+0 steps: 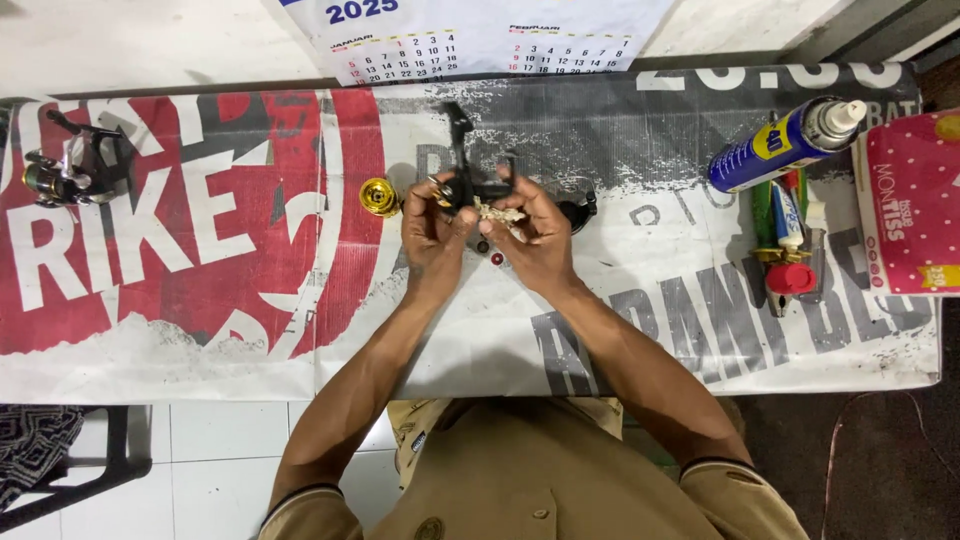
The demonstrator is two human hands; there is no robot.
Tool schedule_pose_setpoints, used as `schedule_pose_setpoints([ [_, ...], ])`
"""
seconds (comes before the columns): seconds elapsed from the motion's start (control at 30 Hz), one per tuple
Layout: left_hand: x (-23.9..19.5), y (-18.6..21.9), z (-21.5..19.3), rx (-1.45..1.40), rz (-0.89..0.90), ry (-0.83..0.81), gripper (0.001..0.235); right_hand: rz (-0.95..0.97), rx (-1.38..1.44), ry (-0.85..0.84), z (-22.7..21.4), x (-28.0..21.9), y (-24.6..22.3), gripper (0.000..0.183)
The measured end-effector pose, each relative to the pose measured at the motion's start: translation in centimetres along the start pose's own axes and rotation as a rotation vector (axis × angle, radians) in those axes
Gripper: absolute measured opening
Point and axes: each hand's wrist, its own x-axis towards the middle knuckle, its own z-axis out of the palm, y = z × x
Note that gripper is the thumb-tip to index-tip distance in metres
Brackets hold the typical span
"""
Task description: The person sits on the floor and cleans a disassembled fishing reel using a white cloth. They wipe the black reel body and handle, then clean a gold-colored spool and other small components before reassembling the reel.
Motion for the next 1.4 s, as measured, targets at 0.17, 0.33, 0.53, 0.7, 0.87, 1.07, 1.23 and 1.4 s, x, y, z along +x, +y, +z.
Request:
schedule_pose_setpoints([
  [0.17,-0.3,0.5,0.5,0.031,-0.057,-0.113,0.043,0.019,0.025,-0.036,0.2,0.4,-0.5,0.04],
  [0.33,-0.3,1.3,1.0,0.059,-0.025,-0.128,0.041,0.068,0.019,-0.055,0.0,0.7,-1.0,0.032],
  [0.53,0.1,2.2,1.7,0.236,0.087,-0.134,0.041,0.086,0.0,-0.03,-1.5,0.7,0.9,0.034],
  [0.7,0.2,2.0,0.7,0.314,0.129,-0.075,0.045,0.065,-0.059,0.037,-3.4,1.4,1.6,0.036],
  [0.87,0.1,1.4,0.5,0.431,0.22,-0.14,0.045,0.15,0.053,-0.013,-3.1,0.5,2.8,0.05],
  [1.07,0.3,1.7,0.6,0.487,0.334,-0.29,0.033,0.347,0.281,0.036,-1.6,1.0,1.0,0.036],
  [1.23,1.3,3.9,2.8,0.478,0.392,-0.344,0.032,0.329,0.251,0.063,-1.9,0.8,1.4,0.033],
  [1.4,0.1,1.5,0.4,0.676,0.371,-0.305,0.036,0.199,0.138,0.014,-0.7,2.0,-2.1,0.035],
])
